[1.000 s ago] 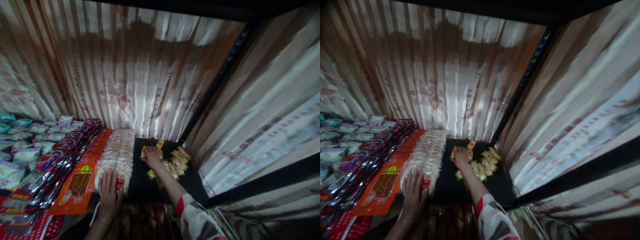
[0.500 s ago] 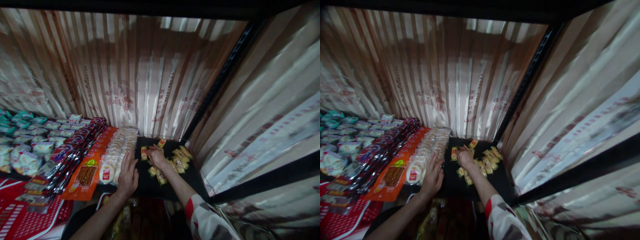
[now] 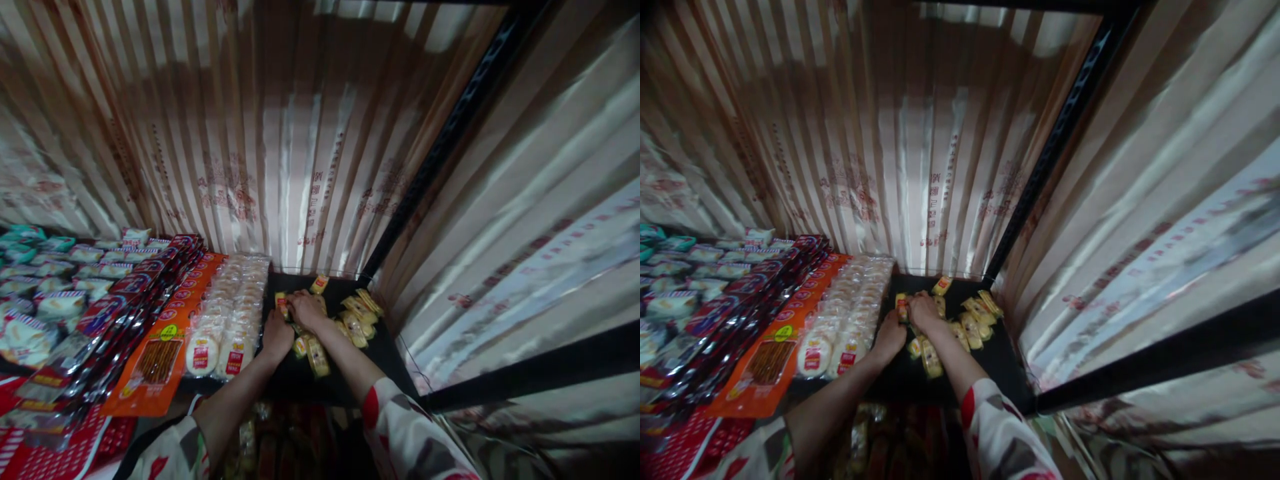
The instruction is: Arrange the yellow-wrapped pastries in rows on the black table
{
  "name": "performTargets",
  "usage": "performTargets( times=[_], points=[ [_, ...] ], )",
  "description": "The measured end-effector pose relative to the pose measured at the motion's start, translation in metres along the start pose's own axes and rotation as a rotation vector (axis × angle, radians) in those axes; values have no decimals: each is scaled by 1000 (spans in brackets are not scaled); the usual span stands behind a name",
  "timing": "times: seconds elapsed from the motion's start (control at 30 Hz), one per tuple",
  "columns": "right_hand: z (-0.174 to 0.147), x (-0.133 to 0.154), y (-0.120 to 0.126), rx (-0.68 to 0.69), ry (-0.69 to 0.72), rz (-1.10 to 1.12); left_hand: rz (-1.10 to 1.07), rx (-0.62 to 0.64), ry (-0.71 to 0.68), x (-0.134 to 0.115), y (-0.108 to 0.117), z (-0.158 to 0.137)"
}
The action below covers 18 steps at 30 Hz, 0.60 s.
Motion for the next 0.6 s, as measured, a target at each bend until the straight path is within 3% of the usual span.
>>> performTargets(
  times=[0.13,0.4,0.6],
  points=[
    [5,-17,3,-10,-78,50,79,-47,72,-3,-2,4],
    [30,-8,-8,65,246,103,88,-155,109,-16,-4,23],
    [36,-16,-5,2,335,81,91,-226,-36,-24,1,32]
  ],
)
Point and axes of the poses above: each hand's wrist, its own z-axis towards the middle knuckle, its own y-axis out of the back of the hand, x = y × z, the point moved 9 cm from there along z, towards the middle knuckle, and after that the axes turned 8 degrees about -z, right-handed, at the moved point
